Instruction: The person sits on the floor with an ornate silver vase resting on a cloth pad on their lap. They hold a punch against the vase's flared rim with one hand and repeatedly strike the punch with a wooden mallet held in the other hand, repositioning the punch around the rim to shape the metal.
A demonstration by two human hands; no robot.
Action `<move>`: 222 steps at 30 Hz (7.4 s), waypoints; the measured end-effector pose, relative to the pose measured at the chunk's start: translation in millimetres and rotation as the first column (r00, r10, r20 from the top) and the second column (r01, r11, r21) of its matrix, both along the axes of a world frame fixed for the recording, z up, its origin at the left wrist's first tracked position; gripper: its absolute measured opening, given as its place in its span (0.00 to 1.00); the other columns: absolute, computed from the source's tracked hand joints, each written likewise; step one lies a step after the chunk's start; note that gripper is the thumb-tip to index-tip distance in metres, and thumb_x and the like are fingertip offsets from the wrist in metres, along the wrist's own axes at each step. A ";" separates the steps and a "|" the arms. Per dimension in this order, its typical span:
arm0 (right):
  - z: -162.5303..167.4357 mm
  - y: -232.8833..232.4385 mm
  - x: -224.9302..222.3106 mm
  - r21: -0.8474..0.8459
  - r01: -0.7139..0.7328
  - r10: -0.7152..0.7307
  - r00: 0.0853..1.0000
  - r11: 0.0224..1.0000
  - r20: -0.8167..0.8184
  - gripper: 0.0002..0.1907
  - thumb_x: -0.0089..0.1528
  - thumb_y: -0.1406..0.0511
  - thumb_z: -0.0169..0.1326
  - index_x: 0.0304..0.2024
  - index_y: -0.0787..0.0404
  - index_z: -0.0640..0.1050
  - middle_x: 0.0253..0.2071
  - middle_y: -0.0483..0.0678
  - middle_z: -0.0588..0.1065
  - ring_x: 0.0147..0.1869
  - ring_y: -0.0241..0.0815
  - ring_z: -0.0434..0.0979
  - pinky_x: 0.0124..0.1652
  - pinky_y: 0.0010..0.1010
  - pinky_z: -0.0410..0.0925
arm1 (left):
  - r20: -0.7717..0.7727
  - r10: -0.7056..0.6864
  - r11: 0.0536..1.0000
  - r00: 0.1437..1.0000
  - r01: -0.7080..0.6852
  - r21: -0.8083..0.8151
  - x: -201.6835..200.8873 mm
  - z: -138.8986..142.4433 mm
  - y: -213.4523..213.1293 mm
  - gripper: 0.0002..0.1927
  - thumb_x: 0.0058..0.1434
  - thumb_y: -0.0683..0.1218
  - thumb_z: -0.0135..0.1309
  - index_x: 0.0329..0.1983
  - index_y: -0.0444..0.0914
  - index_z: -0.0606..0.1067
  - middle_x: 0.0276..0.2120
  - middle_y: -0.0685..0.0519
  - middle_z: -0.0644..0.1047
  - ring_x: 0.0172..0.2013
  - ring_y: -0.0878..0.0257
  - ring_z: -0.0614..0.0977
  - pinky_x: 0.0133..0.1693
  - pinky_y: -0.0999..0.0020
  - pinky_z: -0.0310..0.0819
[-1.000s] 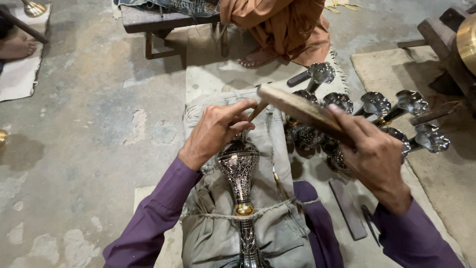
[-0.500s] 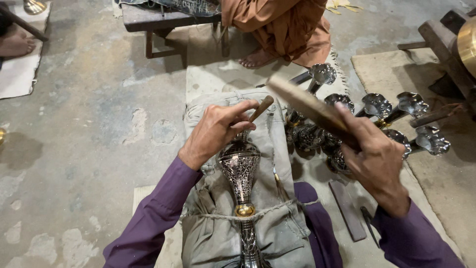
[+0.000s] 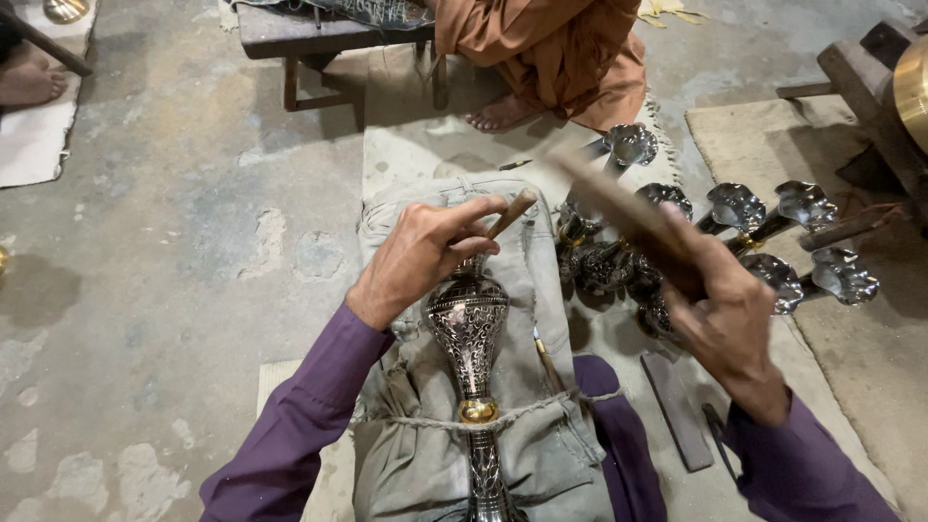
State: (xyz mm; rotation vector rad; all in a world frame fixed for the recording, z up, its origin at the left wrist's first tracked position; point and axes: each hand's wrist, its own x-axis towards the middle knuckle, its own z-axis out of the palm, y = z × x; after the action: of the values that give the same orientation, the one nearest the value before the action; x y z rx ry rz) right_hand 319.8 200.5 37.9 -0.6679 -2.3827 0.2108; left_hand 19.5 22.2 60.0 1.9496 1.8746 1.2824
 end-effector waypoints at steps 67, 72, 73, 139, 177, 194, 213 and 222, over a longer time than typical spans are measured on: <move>52.7 8.1 -17.0 0.027 -0.185 0.182 0.978 0.982 0.107 0.33 0.63 0.68 0.55 0.72 0.52 0.67 0.50 0.55 0.77 0.45 0.47 0.79 0.42 0.39 0.76 | 0.122 0.001 0.989 0.993 -0.019 0.150 -9.1 -31.0 -5.4 0.25 0.62 0.43 0.64 0.62 0.42 0.73 0.42 0.51 0.86 0.41 0.60 0.89 0.39 0.67 0.85; 48.2 9.1 -20.2 -0.137 -0.228 0.222 0.973 0.964 -0.058 0.35 0.67 0.67 0.54 0.77 0.54 0.62 0.46 0.48 0.77 0.38 0.36 0.79 0.40 0.30 0.76 | 0.146 -0.003 0.995 0.989 -0.012 0.100 -8.8 -25.9 -7.4 0.24 0.63 0.43 0.63 0.62 0.41 0.74 0.37 0.50 0.86 0.40 0.61 0.90 0.38 0.67 0.84; 48.3 9.0 -20.6 -0.013 -0.131 0.131 0.986 0.991 0.098 0.33 0.67 0.66 0.56 0.75 0.51 0.65 0.43 0.48 0.78 0.35 0.38 0.78 0.36 0.33 0.75 | 0.153 -0.011 0.995 0.988 -0.005 0.101 -8.8 -25.0 -7.9 0.24 0.63 0.43 0.63 0.62 0.41 0.73 0.37 0.50 0.86 0.40 0.61 0.90 0.39 0.68 0.84; 44.4 14.4 -29.2 0.195 -0.110 -0.012 0.844 0.975 0.536 0.41 0.58 0.70 0.54 0.73 0.42 0.66 0.43 0.46 0.81 0.28 0.37 0.78 0.25 0.29 0.72 | 0.207 -0.029 0.963 0.978 -0.028 0.269 -14.2 -52.3 -10.1 0.26 0.63 0.43 0.64 0.64 0.45 0.73 0.42 0.52 0.86 0.41 0.61 0.90 0.42 0.69 0.88; 97.2 -9.2 -79.5 -0.100 -0.342 0.350 0.933 0.934 0.078 0.28 0.66 0.69 0.49 0.69 0.52 0.66 0.50 0.52 0.78 0.44 0.38 0.80 0.38 0.29 0.77 | 0.233 -0.069 0.952 0.970 -0.006 0.305 -14.5 -58.4 -8.8 0.26 0.65 0.40 0.62 0.67 0.42 0.71 0.45 0.50 0.85 0.46 0.58 0.89 0.46 0.67 0.88; 85.9 -5.3 -87.3 0.171 -0.137 0.063 0.922 0.976 0.381 0.31 0.68 0.70 0.56 0.71 0.43 0.67 0.43 0.48 0.81 0.38 0.42 0.81 0.37 0.33 0.77 | 0.225 -0.034 0.964 0.974 -0.028 0.265 -13.7 -53.9 -10.4 0.25 0.63 0.42 0.63 0.64 0.43 0.73 0.44 0.51 0.85 0.45 0.59 0.89 0.47 0.66 0.88; 96.0 -22.5 -84.4 -0.001 -0.368 0.368 0.929 0.930 -0.028 0.34 0.64 0.71 0.56 0.72 0.49 0.63 0.49 0.52 0.78 0.48 0.45 0.82 0.44 0.38 0.76 | 0.247 -0.083 0.961 0.965 0.012 0.277 -14.3 -52.6 -10.5 0.25 0.65 0.41 0.61 0.66 0.43 0.73 0.48 0.49 0.84 0.47 0.59 0.89 0.47 0.66 0.87; 94.5 -23.5 -81.6 0.189 -0.174 0.113 0.948 0.966 0.296 0.32 0.61 0.70 0.57 0.68 0.49 0.70 0.41 0.52 0.81 0.35 0.46 0.81 0.33 0.36 0.74 | 0.258 -0.076 0.960 0.963 0.001 0.280 -15.6 -58.5 -10.4 0.24 0.65 0.41 0.61 0.65 0.43 0.73 0.45 0.49 0.85 0.44 0.61 0.89 0.46 0.67 0.87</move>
State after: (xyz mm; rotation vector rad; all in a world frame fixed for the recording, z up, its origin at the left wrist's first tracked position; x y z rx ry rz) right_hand 238.2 177.0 132.4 -0.4457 -2.6832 -0.0869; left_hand 3.8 11.8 1.5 1.8083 1.5914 1.7777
